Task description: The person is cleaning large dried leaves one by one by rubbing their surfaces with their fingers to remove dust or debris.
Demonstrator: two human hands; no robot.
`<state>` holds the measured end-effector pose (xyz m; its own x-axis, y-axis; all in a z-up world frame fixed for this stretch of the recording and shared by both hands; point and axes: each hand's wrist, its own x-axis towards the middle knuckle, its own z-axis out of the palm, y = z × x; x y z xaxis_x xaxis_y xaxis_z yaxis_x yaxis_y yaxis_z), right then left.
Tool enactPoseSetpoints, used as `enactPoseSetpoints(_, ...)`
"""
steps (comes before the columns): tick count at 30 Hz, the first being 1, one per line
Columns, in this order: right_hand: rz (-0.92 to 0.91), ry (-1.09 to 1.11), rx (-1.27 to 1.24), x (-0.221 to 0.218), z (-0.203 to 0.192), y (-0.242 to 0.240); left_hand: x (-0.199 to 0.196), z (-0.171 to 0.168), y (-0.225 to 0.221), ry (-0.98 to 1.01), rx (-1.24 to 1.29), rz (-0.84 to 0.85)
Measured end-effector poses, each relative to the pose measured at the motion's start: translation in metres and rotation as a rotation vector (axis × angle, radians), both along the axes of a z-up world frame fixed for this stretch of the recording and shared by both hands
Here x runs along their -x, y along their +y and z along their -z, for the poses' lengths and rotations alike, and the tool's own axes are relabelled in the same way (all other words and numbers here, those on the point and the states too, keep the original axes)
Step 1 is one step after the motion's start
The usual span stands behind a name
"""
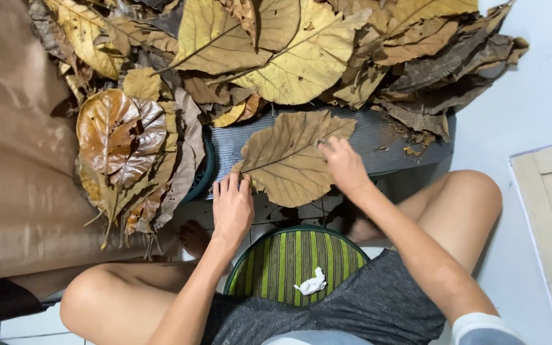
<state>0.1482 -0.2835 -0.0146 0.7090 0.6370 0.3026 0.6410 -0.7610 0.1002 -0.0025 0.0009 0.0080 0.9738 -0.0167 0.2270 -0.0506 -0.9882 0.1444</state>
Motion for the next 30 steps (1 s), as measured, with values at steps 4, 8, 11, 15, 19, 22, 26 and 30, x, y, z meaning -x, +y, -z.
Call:
enactPoseSetpoints(4,0.066,0.149,-0.181,-0.009,-0.017,-0.022,-0.005,0.002,-0.002,-0.006,0.008,-0.013)
enactPoseSetpoints(8,0.061,0.219,-0.297,0.004,-0.034,-0.002,-0.003,0.008,-0.002,0.014,-0.004,-0.028)
enactPoseSetpoints(11,-0.065,0.235,-0.324,0.027,-0.047,0.038,-0.006,0.010,-0.003,0.014,-0.011,-0.049)
enactPoseSetpoints(15,-0.067,0.174,-0.224,0.051,-0.006,0.075,-0.009,0.008,-0.002,0.041,0.013,-0.049)
enactPoseSetpoints(19,-0.076,0.162,-0.219,0.056,0.002,0.071,0.001,0.009,0.005,-0.006,-0.031,-0.013)
enactPoseSetpoints(22,0.006,0.190,-0.232,0.047,-0.009,0.044,-0.003,0.008,0.004,-0.041,-0.036,0.007)
enactPoseSetpoints(26,0.112,0.128,-0.146,0.035,-0.022,-0.006,-0.006,0.003,0.001,-0.062,-0.009,-0.015)
enactPoseSetpoints(30,0.182,0.092,-0.128,0.022,-0.017,-0.047,-0.005,0.009,0.000,-0.034,0.022,-0.024)
